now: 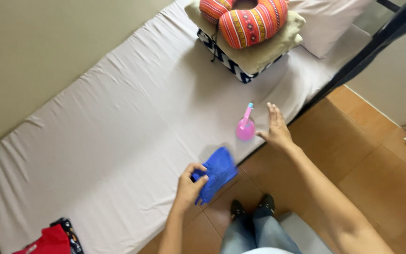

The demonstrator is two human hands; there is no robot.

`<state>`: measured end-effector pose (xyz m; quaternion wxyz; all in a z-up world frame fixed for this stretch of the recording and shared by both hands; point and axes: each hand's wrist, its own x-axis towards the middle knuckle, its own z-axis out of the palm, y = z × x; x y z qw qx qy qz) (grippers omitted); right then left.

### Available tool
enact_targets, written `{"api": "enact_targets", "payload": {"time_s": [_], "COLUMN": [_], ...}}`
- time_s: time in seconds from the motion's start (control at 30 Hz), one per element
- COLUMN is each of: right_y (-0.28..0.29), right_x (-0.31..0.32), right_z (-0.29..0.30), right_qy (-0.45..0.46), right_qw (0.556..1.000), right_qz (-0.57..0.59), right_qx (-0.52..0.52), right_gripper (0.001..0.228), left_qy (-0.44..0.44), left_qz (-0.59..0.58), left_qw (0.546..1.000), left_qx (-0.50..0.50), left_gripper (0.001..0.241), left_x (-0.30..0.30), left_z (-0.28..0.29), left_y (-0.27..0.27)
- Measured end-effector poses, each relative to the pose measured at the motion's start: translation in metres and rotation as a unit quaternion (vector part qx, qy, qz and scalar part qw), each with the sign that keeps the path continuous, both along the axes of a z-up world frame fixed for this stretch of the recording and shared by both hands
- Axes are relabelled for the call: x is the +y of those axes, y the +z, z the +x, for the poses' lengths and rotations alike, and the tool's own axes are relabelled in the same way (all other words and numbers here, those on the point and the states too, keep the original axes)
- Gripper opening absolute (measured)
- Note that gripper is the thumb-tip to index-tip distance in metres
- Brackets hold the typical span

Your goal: The person sprays a blue cloth with a pink spray bottle and wipes a chair. They then use a duster to sweep a white mattress on a bunk bed, moving a red shirt and a neck pillow aside to clean the surface.

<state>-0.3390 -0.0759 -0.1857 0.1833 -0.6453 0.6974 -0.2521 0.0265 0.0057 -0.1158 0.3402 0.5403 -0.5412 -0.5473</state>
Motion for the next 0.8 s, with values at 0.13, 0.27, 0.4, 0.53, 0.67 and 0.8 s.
{"api": "enact_targets", "payload": {"time_s": [0.13, 0.27, 0.4, 0.53, 0.67, 0.8], "right_y": [-0.031, -0.056, -0.06, 0.003, 0.05, 0.104], "right_x": [-0.032, -0.05, -0.052, -0.05, -0.041, -0.021], "right_z": [0.039, 0.062, 0.053, 0.052, 0.054, 0.058], "right_qy": [-0.022, -0.091, -0.112, -0.058, -0.049, -0.089], "right_qw": [0.997, 0.992, 0.939, 0.954, 0.964, 0.979], "right_qz": [0.04, 0.085, 0.027, 0.058, 0.002, -0.011], "right_qx": [0.068, 0.033, -0.324, -0.288, -0.26, -0.183], "right_gripper": [0.142, 0.13, 0.088, 0.056, 0.043, 0.045], "left_qy": [-0.041, -0.032, -0.019, -0.004, -0.022, -0.029], "left_qz": [-0.048, -0.026, 0.049, 0.036, 0.081, 0.023], "left_qw": [0.995, 0.992, 0.993, 0.991, 0.987, 0.995], "left_qx": [-0.076, -0.121, -0.104, -0.132, -0.139, -0.096], "left_gripper": [0.023, 0.021, 0.02, 0.022, 0.022, 0.023], "left_x": [-0.002, 0.007, 0.027, 0.036, 0.035, 0.03], "left_z": [-0.015, -0.006, 0.009, 0.013, -0.007, -0.026], "left_y": [0.016, 0.039, 0.019, 0.002, 0.006, -0.005]}}
